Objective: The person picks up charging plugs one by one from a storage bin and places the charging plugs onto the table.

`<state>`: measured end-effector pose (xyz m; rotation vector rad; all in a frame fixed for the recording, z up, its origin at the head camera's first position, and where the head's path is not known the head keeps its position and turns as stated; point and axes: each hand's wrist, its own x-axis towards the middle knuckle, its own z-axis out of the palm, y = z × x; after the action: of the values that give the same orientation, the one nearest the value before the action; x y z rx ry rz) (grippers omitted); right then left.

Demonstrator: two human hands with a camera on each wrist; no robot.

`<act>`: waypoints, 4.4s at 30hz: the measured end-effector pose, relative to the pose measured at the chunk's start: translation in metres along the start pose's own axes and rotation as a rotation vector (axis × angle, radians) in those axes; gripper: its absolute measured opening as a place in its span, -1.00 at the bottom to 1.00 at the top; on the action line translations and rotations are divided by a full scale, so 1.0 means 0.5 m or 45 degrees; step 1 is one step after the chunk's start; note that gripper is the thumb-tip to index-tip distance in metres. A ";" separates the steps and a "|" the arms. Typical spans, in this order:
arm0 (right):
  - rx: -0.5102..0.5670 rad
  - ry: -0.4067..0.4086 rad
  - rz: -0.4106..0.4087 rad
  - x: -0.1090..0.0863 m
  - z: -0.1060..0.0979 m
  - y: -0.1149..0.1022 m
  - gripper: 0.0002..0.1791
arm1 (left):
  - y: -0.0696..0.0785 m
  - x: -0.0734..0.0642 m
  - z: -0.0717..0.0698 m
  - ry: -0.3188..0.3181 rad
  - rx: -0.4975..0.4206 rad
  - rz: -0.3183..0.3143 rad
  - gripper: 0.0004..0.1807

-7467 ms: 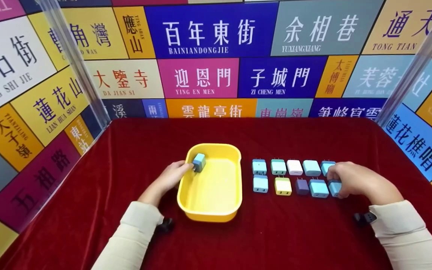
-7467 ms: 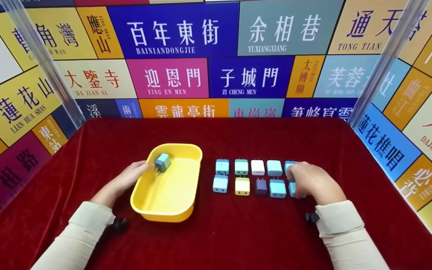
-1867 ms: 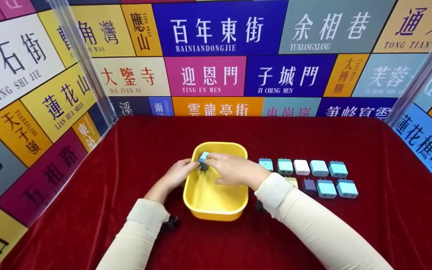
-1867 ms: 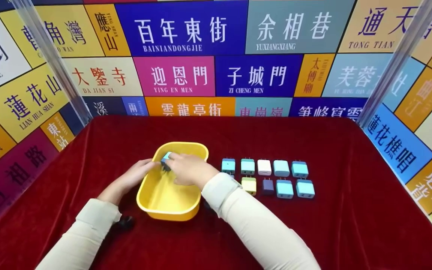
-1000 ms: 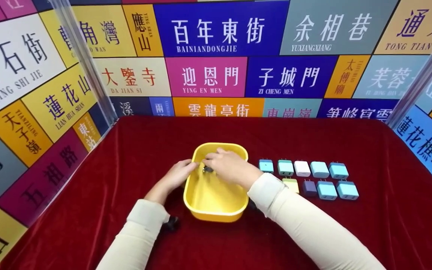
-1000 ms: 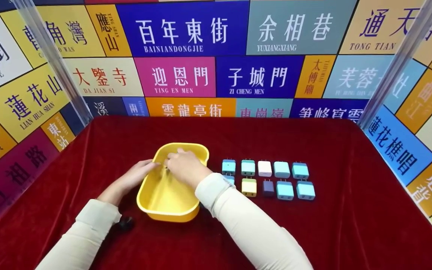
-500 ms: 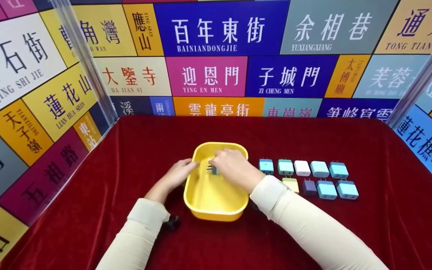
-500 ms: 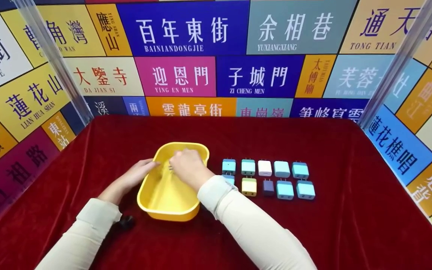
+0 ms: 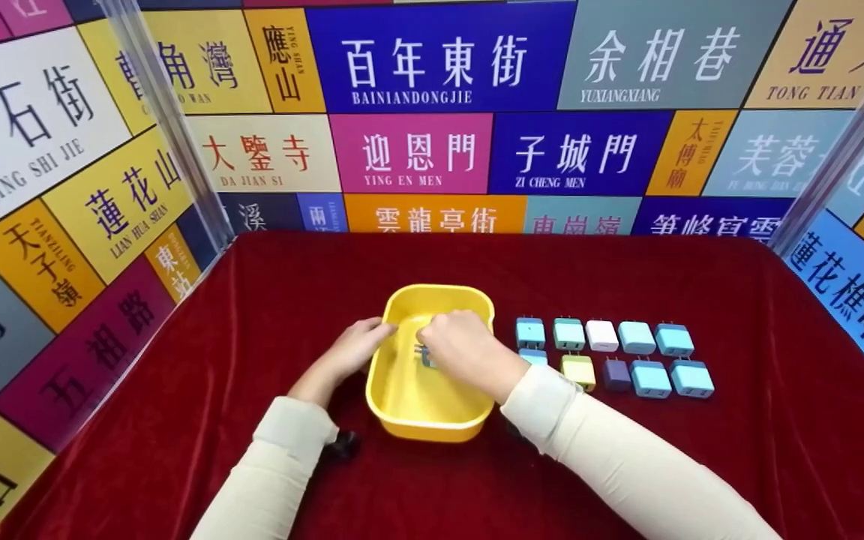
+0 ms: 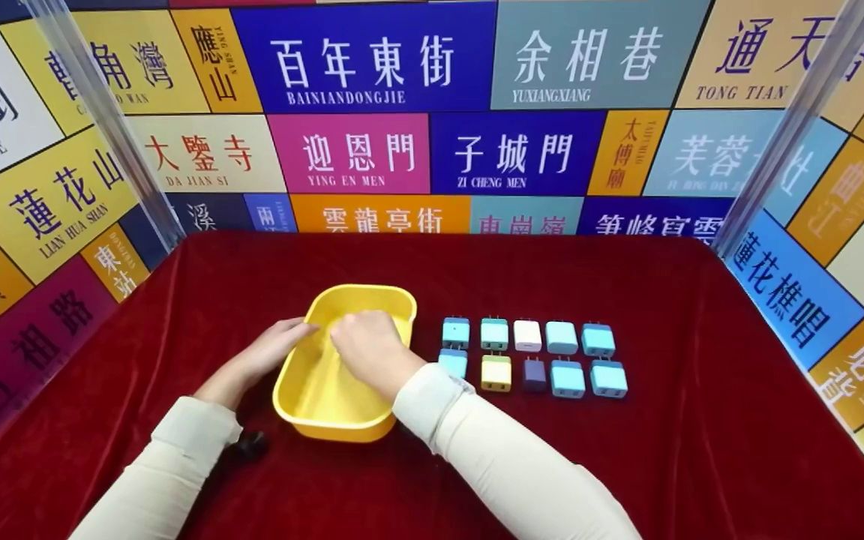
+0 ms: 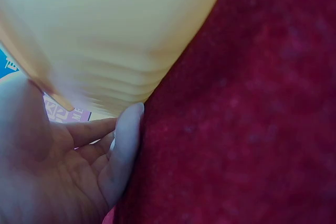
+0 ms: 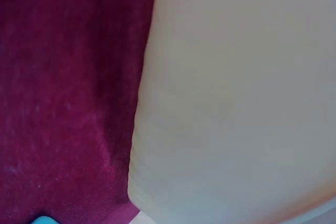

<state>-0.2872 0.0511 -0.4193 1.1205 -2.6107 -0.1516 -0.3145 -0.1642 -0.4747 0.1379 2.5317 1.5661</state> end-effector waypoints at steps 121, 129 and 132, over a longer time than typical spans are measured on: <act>0.411 0.069 -0.148 -0.203 -0.130 0.086 -0.55 | -0.005 0.004 0.002 -0.005 -0.008 0.007 -0.42; 0.363 0.113 -0.148 -0.229 -0.123 0.105 -0.56 | -0.005 0.001 0.002 -0.003 -0.030 -0.016 -0.41; 0.360 0.103 -0.132 -0.240 -0.120 0.114 -0.56 | -0.004 0.002 0.003 -0.006 -0.031 -0.020 -0.41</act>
<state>-0.2299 0.1782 -0.3776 1.3246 -2.5578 0.2442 -0.3151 -0.1639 -0.4772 0.1180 2.5031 1.5886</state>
